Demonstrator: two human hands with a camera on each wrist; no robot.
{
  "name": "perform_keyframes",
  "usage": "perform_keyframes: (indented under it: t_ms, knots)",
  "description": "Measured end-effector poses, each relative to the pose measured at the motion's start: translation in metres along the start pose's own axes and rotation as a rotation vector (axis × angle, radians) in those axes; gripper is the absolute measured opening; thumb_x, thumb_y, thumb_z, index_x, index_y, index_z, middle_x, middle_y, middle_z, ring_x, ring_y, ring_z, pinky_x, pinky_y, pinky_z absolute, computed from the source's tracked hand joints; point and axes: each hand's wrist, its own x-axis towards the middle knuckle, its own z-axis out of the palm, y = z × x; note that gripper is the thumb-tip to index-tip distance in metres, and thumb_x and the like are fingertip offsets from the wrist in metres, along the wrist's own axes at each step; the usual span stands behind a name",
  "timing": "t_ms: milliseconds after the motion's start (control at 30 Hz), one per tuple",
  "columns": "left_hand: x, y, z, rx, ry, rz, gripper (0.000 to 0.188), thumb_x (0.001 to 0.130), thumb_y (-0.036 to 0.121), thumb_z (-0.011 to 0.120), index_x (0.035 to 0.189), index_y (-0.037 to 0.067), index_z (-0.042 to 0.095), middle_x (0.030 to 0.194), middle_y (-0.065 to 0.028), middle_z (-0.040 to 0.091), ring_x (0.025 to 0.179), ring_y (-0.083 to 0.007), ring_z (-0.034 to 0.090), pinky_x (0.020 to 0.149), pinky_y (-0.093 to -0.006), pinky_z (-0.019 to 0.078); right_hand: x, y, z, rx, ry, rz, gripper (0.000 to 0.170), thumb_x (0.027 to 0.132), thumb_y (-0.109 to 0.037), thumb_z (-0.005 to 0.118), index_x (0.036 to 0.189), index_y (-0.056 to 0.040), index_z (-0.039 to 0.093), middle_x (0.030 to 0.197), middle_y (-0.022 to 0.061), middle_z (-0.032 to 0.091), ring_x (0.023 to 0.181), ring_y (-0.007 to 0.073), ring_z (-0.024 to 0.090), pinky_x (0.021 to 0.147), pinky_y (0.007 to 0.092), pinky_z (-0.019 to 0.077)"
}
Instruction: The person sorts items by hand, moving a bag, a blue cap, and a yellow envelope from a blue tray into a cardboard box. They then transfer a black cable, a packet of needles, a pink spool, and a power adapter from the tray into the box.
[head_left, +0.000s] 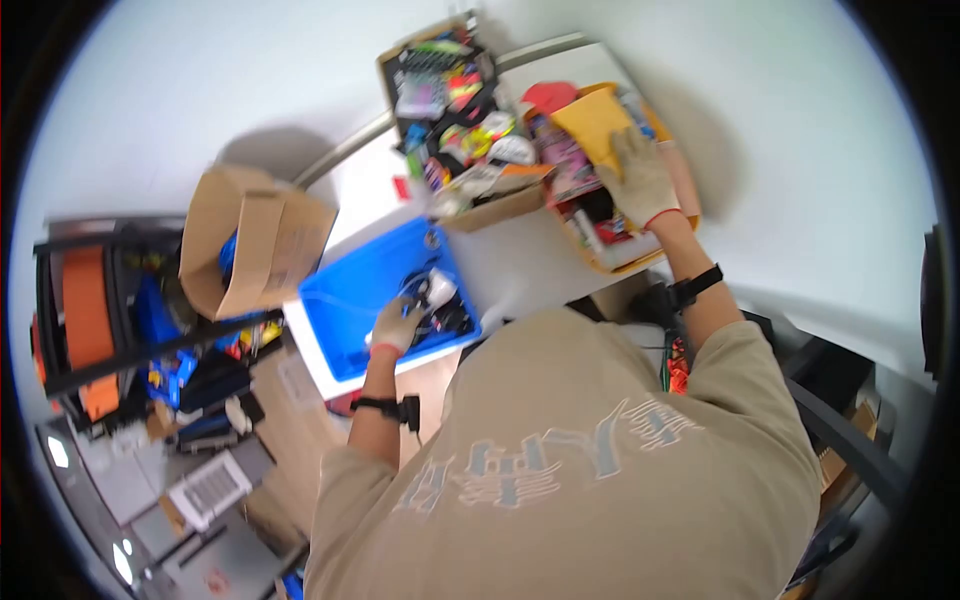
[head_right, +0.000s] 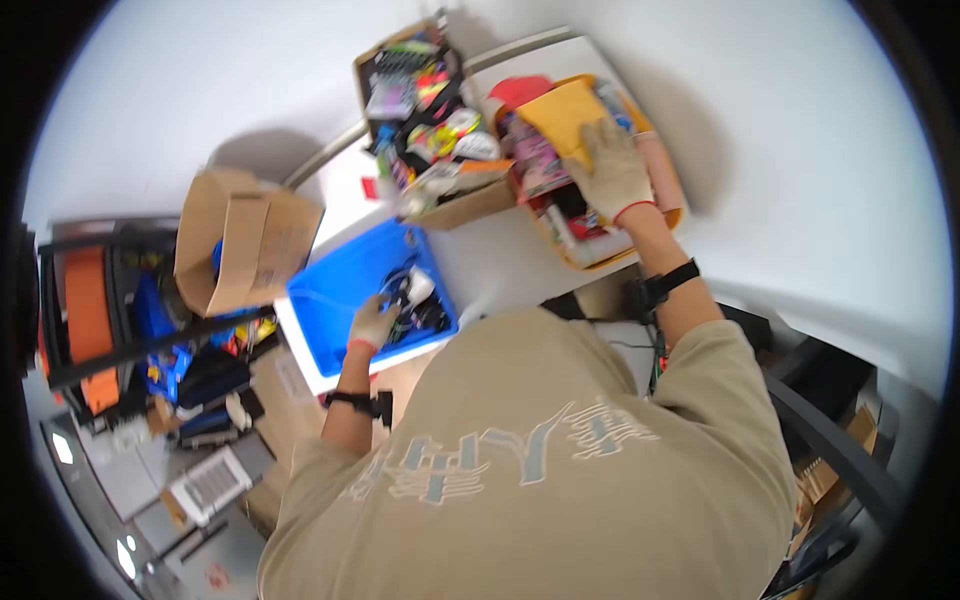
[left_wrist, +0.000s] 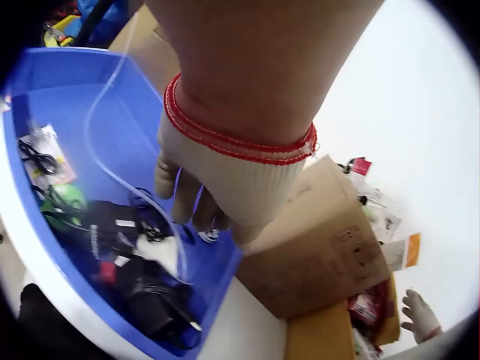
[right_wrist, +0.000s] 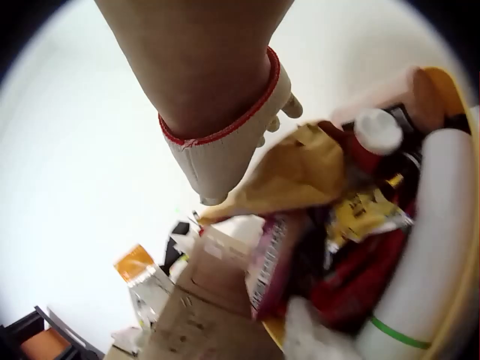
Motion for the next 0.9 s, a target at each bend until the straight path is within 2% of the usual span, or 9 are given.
perform_keyframes:
  t_ms: [100,167,333,433,500,567,633,700,900]
  knots:
    - [-0.001,-0.035,0.012,0.034,0.083,-0.105,0.063,0.087,0.04,0.073,0.137,0.003,0.06,0.143,-0.024,0.059,0.131,-0.0389,0.058,0.109,-0.0454,0.0468,0.005,0.001,0.011,-0.045,-0.114,0.009,0.07,0.1,-0.051,0.056,0.152,-0.005,0.047,0.158,0.0245,0.042,0.146,0.0435,0.039,0.119,0.0489,0.0344]
    - [-0.008,-0.034,0.017,0.077,0.115,-0.114,0.071,0.085,0.037,0.076,0.143,0.002,0.055,0.145,-0.0243,0.057,0.131,-0.0394,0.057,0.111,-0.0437,0.0457,-0.007,0.003,0.019,0.021,0.034,0.052,0.068,0.101,-0.048,0.057,0.152,-0.0048,0.046,0.158,0.0238,0.041,0.146,0.0453,0.039,0.119,0.0523,0.0331]
    - [0.009,-0.026,0.038,0.189,0.211,0.025,0.076,0.084,0.04,0.078,0.146,0.006,0.05,0.153,-0.0209,0.049,0.139,-0.0378,0.05,0.113,-0.046,0.0445,-0.012,-0.001,0.01,-0.063,-0.05,0.034,0.064,0.101,-0.044,0.058,0.15,-0.0032,0.048,0.156,0.024,0.043,0.145,0.0443,0.041,0.119,0.0498,0.0341]
    - [0.043,-0.039,0.038,0.169,0.337,0.128,0.073,0.087,0.039,0.076,0.147,0.006,0.05,0.153,-0.0193,0.05,0.138,-0.0388,0.051,0.113,-0.047,0.0445,-0.014,-0.02,-0.027,0.123,-0.002,0.038,0.058,0.099,-0.035,0.064,0.145,-0.0026,0.053,0.153,0.0238,0.048,0.142,0.0417,0.045,0.118,0.047,0.037]
    - [0.058,-0.034,0.029,0.176,0.306,0.181,0.074,0.086,0.04,0.075,0.147,0.008,0.051,0.15,-0.0179,0.053,0.135,-0.0376,0.054,0.111,-0.0467,0.0461,-0.026,-0.048,-0.051,0.188,0.076,-0.045,0.051,0.096,-0.025,0.07,0.14,-0.0026,0.057,0.149,0.0219,0.052,0.138,0.0389,0.049,0.115,0.0445,0.0405]
    - [0.066,-0.015,0.013,0.28,0.052,0.119,0.077,0.083,0.043,0.076,0.148,0.01,0.051,0.144,-0.0164,0.057,0.131,-0.0349,0.057,0.109,-0.0451,0.048,-0.041,-0.081,-0.063,0.274,0.078,-0.034,0.049,0.095,-0.02,0.071,0.138,-0.0027,0.058,0.148,0.0206,0.053,0.137,0.0383,0.05,0.114,0.0441,0.0416]
    - [0.079,-0.009,0.011,0.289,0.074,0.137,0.076,0.08,0.045,0.078,0.144,0.011,0.055,0.139,-0.0159,0.059,0.127,-0.0337,0.06,0.105,-0.0439,0.0508,-0.052,-0.114,-0.069,0.363,0.08,-0.026,0.047,0.094,-0.016,0.072,0.137,-0.0029,0.058,0.147,0.0194,0.054,0.136,0.0377,0.052,0.113,0.0436,0.0426]
    - [0.088,-0.003,0.002,0.395,-0.173,0.105,0.073,0.078,0.046,0.079,0.139,0.011,0.058,0.138,-0.0147,0.06,0.126,-0.0347,0.062,0.102,-0.0444,0.0531,-0.062,-0.147,-0.07,0.422,0.084,-0.098,0.045,0.092,-0.011,0.071,0.134,-0.0031,0.059,0.144,0.0174,0.056,0.134,0.0366,0.053,0.113,0.0438,0.043]
    - [0.089,-0.029,-0.017,-0.015,-0.172,0.269,0.048,0.08,0.041,0.075,0.104,0.0,0.071,0.097,-0.0241,0.073,0.1,-0.0393,0.071,0.09,-0.0433,0.0538,-0.074,-0.219,-0.065,0.475,-0.002,-0.132,0.044,0.089,-0.01,0.074,0.131,-0.0045,0.06,0.142,0.0169,0.058,0.131,0.0375,0.054,0.111,0.0445,0.0442]
